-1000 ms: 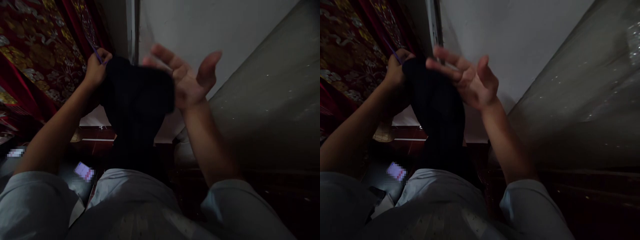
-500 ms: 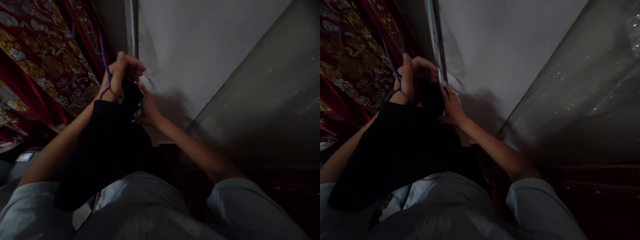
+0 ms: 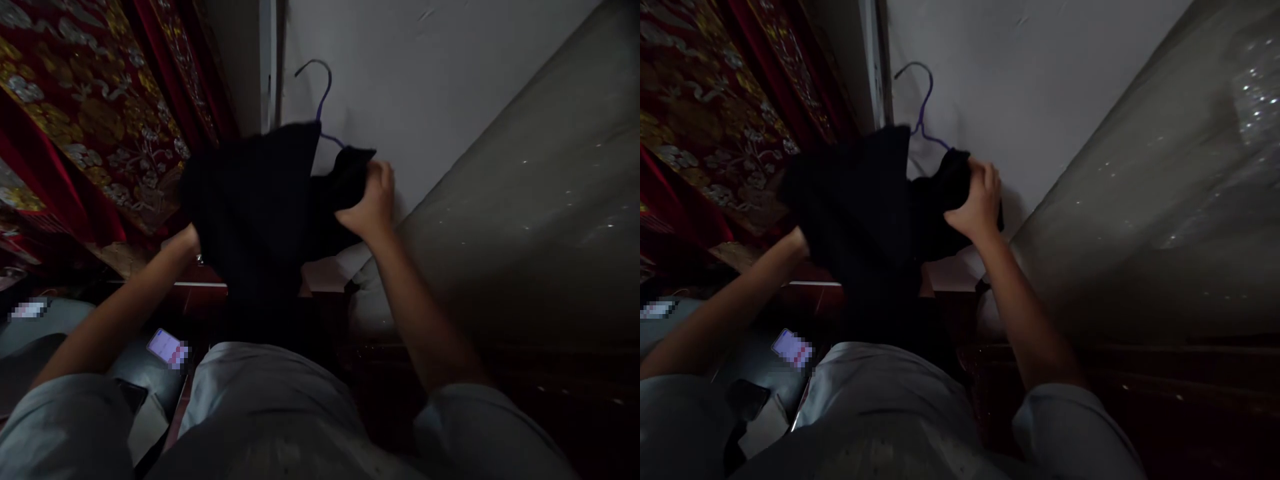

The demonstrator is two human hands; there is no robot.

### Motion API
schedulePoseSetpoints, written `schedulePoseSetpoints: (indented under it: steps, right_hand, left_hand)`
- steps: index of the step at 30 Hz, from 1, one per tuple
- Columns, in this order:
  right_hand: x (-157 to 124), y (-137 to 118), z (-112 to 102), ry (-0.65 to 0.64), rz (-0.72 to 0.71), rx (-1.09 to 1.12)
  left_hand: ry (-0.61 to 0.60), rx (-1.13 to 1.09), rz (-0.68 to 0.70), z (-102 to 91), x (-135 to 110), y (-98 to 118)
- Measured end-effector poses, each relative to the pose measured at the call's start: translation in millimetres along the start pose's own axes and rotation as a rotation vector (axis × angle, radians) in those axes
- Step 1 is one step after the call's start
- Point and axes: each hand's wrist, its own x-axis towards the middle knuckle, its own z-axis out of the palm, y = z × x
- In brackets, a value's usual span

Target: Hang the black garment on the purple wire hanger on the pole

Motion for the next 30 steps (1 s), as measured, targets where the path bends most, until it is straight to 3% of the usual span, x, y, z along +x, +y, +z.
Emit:
schedulePoseSetpoints:
  steps: [2,4,8,11,14,17,19,21,23,26,30]
  right_hand:
    - [20.1,-8.5,-10.8,-0.032,0.035,-0.029]
    - [36.6,-24.3,-15.2,-0.075,0.001,-0.021]
    - [41.5,-55.1,-15.4,-0.176,-0.115,-0.020]
    - [16.1,-69.1,-24.4,-0.206,-0.121,0.022]
    - [-25.1,-79.6,-30.3,-0.150,-0.081,0.167]
    - [-68.6,-89.9,-8.2,-0.006,0.139,0.431]
    - [-94.1,-95.7,20.7,-0.014,0.386,0.578]
    - [-115.2,-100.7,49.3,-0.194,0.619,0.630]
    - [-131.6,-105.5,67.9,-0.401,0.756,0.631]
    - [-146.1,-110.8,72.5,-0.473,0.806,0.665]
    - [-146.6,-112.7,58.9,-0.491,0.715,0.738]
  left_hand:
    - [0.050,-0.099,-0.160,-4.7,-17.9,-10.4]
    - [0.192,-0.240,-0.252,-3.8,-34.8,-17.3]
    - [0.480,-0.442,-0.174,13.7,-66.0,-39.1]
    - [0.537,-0.409,-0.204,36.8,-85.9,-65.2]
    - [0.626,-0.349,-0.269,61.0,-97.7,-84.8]
    - [0.726,-0.457,-0.358,79.6,-104.4,-89.7]
    - [0.741,-0.510,-0.437,87.4,-108.8,-88.2]
    - [0.705,-0.510,-0.484,91.6,-113.9,-86.1]
    - [0.671,-0.504,-0.492,92.3,-118.4,-84.9]
    - [0.665,-0.537,-0.527,89.0,-122.4,-84.6]
    - [0.599,-0.596,-0.627,85.4,-124.1,-84.9]
